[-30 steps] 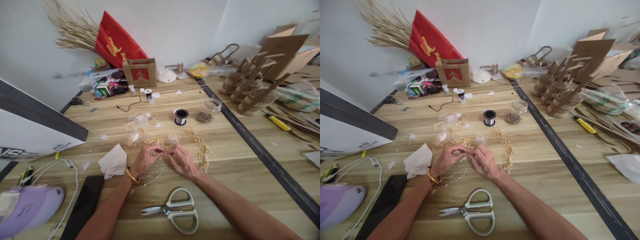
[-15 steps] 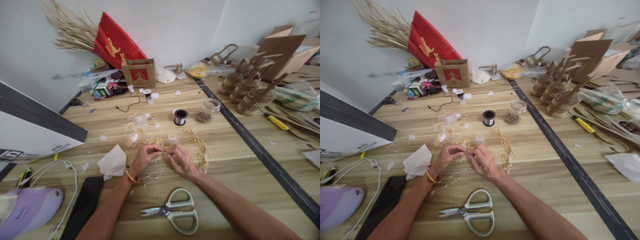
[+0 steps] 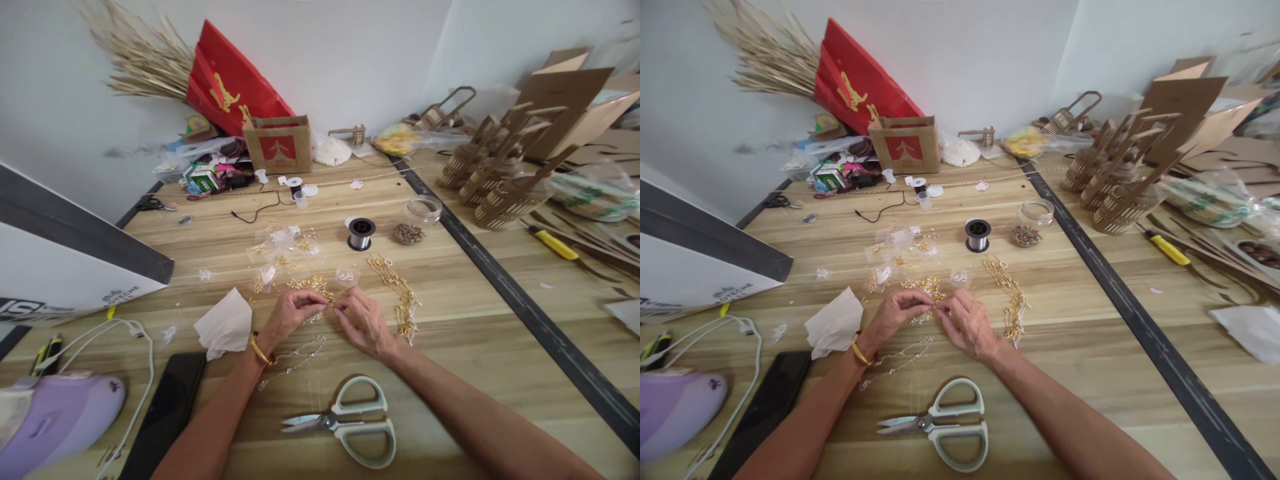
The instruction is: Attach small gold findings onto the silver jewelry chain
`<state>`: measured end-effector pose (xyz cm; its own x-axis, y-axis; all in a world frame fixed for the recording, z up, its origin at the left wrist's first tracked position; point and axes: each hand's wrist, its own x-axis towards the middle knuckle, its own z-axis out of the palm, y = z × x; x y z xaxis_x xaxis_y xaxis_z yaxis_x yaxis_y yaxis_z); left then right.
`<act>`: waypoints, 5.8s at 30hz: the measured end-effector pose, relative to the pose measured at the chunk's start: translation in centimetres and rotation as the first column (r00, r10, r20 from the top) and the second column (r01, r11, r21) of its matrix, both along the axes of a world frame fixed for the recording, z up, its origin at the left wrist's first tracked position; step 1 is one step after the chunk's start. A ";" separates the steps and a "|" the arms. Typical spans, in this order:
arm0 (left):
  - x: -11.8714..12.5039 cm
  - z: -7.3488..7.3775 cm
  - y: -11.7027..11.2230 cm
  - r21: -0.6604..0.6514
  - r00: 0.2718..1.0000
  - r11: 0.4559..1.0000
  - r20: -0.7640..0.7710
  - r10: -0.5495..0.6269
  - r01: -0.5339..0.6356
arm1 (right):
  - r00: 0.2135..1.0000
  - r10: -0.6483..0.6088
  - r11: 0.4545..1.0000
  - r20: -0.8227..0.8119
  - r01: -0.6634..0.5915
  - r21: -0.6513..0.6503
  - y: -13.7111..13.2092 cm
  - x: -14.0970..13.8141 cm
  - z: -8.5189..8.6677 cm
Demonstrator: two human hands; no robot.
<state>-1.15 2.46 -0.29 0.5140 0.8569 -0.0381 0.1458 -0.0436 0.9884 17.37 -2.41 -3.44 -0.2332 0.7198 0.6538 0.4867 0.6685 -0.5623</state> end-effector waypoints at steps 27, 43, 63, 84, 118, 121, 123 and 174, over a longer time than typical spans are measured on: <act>-0.1 -0.3 0.1 0.021 1.000 1.000 0.012 -0.022 0.022 | 1.000 0.003 1.000 0.017 -0.003 0.010 0.0 0.0 -0.2; -0.1 -0.1 0.0 0.036 1.000 0.999 -0.009 -0.028 0.029 | 1.000 0.012 1.000 0.023 -0.012 0.003 0.1 0.1 -0.5; -0.2 -0.2 0.0 0.046 0.999 0.998 -0.026 -0.032 0.033 | 1.000 0.004 1.000 0.015 -0.004 0.001 0.0 0.0 -0.2; 0.2 -0.1 -0.2 0.052 0.998 0.998 -0.054 -0.025 0.028 | 0.999 0.035 0.999 0.030 -0.035 0.015 0.2 0.0 -0.5; 0.3 -0.4 -0.1 0.066 0.989 0.995 -0.133 -0.060 0.069 | 1.000 0.007 0.999 0.015 -0.007 -0.049 0.2 0.0 -0.4; 0.4 -0.2 -0.3 0.103 0.986 0.993 -0.163 -0.048 0.065 | 1.000 -0.005 0.998 0.010 0.006 -0.055 0.2 0.0 -0.4; 0.4 -0.1 -0.4 0.127 0.983 0.990 -0.179 -0.039 0.063 | 1.000 -0.008 0.999 0.007 0.008 -0.052 0.2 0.0 -0.5; 0.1 -0.8 0.1 -0.140 0.993 0.985 0.074 -0.096 0.106 | 0.999 -0.022 0.994 0.028 0.019 0.105 -0.3 0.1 -0.4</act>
